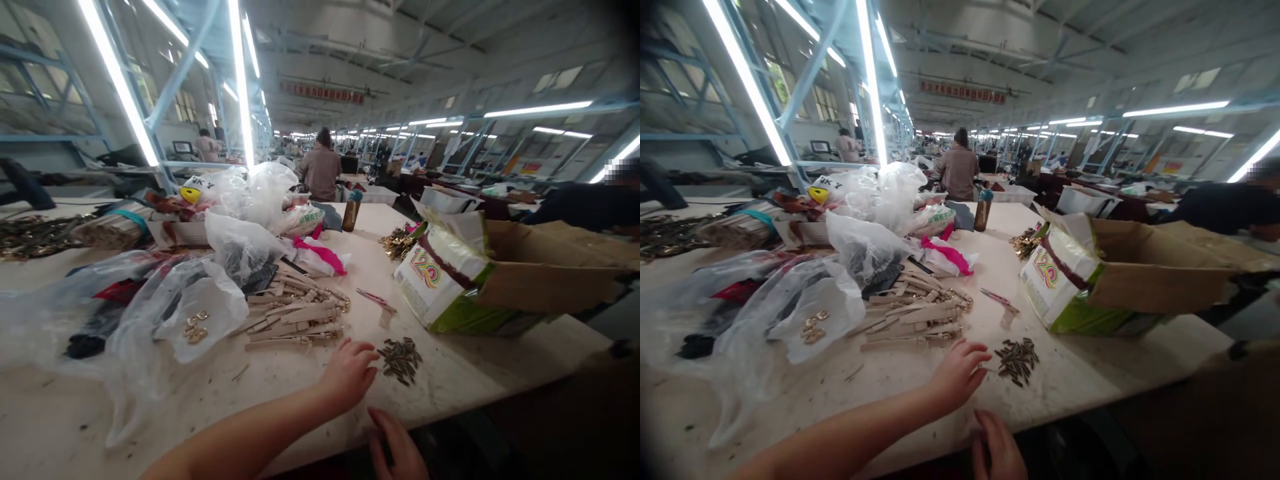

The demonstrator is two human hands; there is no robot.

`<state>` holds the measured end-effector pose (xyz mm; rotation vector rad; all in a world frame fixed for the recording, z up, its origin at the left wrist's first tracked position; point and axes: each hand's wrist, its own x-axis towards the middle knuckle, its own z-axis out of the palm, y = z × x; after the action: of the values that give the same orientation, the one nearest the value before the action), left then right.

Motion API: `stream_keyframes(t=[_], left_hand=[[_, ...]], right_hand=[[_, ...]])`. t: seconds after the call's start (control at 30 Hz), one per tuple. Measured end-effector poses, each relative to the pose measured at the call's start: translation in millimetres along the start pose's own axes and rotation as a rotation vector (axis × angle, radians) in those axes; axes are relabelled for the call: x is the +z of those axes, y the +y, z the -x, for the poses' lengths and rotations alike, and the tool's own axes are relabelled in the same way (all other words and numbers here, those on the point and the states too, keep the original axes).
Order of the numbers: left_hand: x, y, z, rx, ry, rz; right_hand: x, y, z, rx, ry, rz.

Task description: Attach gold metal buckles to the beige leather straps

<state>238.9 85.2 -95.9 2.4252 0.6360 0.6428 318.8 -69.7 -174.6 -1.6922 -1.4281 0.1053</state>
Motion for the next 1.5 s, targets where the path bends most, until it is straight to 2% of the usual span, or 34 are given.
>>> stream_keyframes(t=[0.03,0.1,0.2,0.27,0.33,0.47,0.57,0.67,0.77,0.83,1.0,1.17,1.23,1.33,1.4,1.5], left_hand=[[-19.6,-10.8,16.9,0.011,0.003,-0.07],[-56.1,-34.9,44.4,-0.052,0.003,-0.266],[-91.9,-69.6,67.2,-0.153,-0.033,-0.552],[-100.6,-85.7,72.6,-0.201,-0.022,-0.637],[-100.3,-94.6,74.0,-0.222,-0.003,-0.65],[-94.2,-98.8,72.7,-0.23,0.039,-0.661],[-97.6,-97.1,73.3,-0.214,0.055,-0.669],[-106.1,-89.4,83.2,-0.159,0.044,-0.656],[-112.1,-76.5,105.5,-0.109,0.037,-0.617],[-113.3,-68.3,123.5,-0.092,0.032,-0.576],[-114.4,-56.0,158.9,-0.18,0.062,-0.443],[-126.3,-38.4,182.1,-0.337,0.107,-0.238],[-135.0,-28.3,189.1,-0.361,0.11,-0.013],[-150.0,-13.9,197.3,-0.307,0.096,0.316],[-159.1,-6.4,201.7,-0.271,0.086,0.377],[-167.8,0.6,207.2,-0.31,0.069,0.392]], right_hand=[[2.8,2.5,-17.3,0.008,-0.048,-0.027],[4.2,10.9,-54.7,0.039,-0.063,-0.055],[-0.6,27.4,-98.7,0.107,0.024,-0.043],[-2.7,31.1,-108.8,0.141,0.076,-0.028],[0.6,22.6,-102.7,0.133,0.059,-0.029],[23.0,-19.8,-72.6,0.07,-0.089,-0.076],[42.9,-49.2,-60.5,0.116,-0.113,-0.119],[59.2,-68.6,-59.0,0.193,-0.101,-0.151],[71.6,-84.3,-58.8,0.287,-0.093,-0.21],[78.2,-95.6,-56.9,0.347,-0.142,-0.313],[87.1,-126.3,-47.4,0.329,-0.285,-0.395],[73.4,-157.4,-39.8,0.239,-0.275,-0.305],[63.3,-168.3,-38.3,0.139,-0.295,-0.25],[49.1,-180.4,-37.2,0.015,-0.347,-0.2],[41.8,-186.1,-36.9,-0.006,-0.387,-0.188],[34.1,-193.9,-36.5,0.036,-0.456,-0.226]])
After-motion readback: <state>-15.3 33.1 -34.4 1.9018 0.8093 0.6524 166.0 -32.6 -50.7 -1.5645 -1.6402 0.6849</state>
